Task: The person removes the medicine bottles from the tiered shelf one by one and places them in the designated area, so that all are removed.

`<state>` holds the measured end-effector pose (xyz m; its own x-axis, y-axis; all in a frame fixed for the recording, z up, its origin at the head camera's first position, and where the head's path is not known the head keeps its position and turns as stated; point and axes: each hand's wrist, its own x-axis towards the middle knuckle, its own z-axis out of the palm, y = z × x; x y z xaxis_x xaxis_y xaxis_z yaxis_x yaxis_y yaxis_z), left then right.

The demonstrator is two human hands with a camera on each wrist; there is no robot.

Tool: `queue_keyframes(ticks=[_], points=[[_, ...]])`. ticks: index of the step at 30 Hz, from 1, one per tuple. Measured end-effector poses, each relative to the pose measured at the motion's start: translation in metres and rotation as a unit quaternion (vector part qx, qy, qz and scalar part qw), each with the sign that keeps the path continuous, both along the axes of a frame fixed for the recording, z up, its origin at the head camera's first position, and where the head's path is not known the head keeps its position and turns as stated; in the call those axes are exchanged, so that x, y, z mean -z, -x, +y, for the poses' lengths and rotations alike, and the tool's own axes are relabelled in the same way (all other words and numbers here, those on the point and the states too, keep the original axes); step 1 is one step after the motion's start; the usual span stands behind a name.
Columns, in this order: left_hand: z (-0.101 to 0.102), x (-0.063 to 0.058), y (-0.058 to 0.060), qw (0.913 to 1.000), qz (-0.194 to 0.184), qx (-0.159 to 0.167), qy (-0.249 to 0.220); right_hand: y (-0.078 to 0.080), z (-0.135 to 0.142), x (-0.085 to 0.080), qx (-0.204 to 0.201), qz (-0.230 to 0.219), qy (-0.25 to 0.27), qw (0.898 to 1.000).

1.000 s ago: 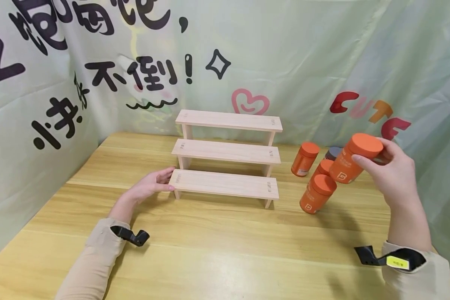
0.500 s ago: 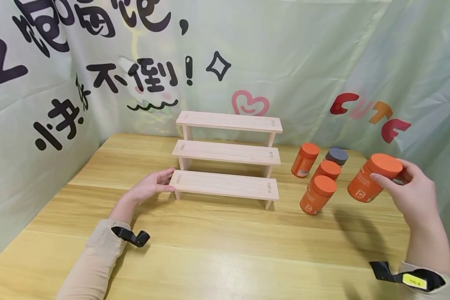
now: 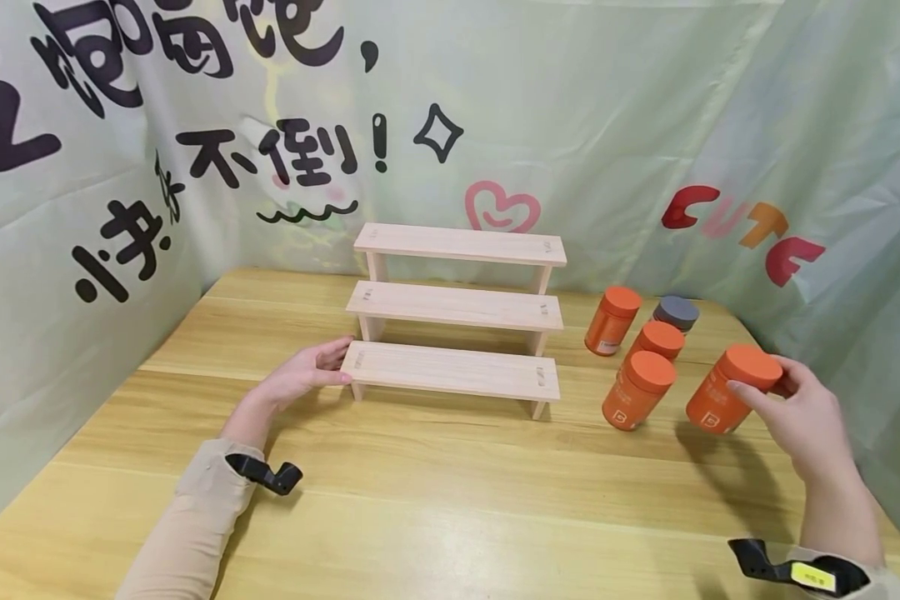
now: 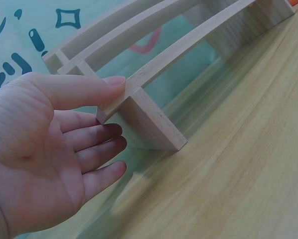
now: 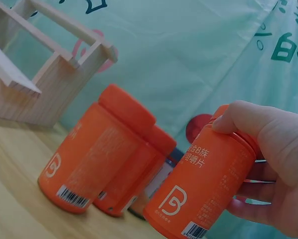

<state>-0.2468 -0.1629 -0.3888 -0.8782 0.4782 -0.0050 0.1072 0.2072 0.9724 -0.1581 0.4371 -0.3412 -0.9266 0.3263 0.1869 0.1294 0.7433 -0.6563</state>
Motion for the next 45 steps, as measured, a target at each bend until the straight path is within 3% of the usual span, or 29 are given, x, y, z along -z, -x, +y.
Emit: queue_keyframes(ticks=[3,7,10,11,13,18,21,27,36,41,45], points=[[0.000,-0.001,0.000,1.0000,-0.003,-0.002,-0.002,0.021,0.039,0.040,-0.002,0.004,-0.007,1.000],[0.000,0.000,0.001,1.0000,-0.004,-0.004,0.001,0.034,0.059,0.067,-0.007,0.006,-0.015,1.000],[0.000,0.000,0.001,1.0000,-0.001,-0.003,0.005,0.034,0.055,0.070,-0.008,-0.006,-0.012,1.000],[0.000,0.000,0.001,1.0000,-0.002,-0.004,0.006,0.039,0.065,0.080,-0.009,-0.006,-0.012,1.000],[0.000,0.000,0.001,1.0000,-0.002,-0.003,0.006,0.041,0.067,0.084,-0.013,-0.005,-0.010,1.000],[0.001,-0.001,0.000,1.0000,-0.001,-0.004,0.006,0.037,0.060,0.080,-0.021,0.003,-0.013,1.000],[0.001,-0.003,-0.001,1.0000,-0.001,-0.004,0.006,0.030,0.044,0.068,-0.020,0.007,-0.010,1.000],[0.001,-0.004,-0.002,1.0000,-0.002,0.000,0.003,0.008,0.011,0.039,-0.063,0.010,0.036,0.997],[0.000,0.000,-0.001,1.0000,-0.002,-0.003,0.003,0.029,0.052,0.076,-0.089,0.022,0.063,0.994],[-0.001,0.000,0.000,1.0000,-0.001,0.003,-0.003,0.030,0.062,0.079,-0.120,0.029,0.110,0.986],[-0.001,-0.001,-0.001,1.0000,0.001,0.006,-0.008,0.028,0.061,0.077,-0.117,0.032,0.115,0.986]])
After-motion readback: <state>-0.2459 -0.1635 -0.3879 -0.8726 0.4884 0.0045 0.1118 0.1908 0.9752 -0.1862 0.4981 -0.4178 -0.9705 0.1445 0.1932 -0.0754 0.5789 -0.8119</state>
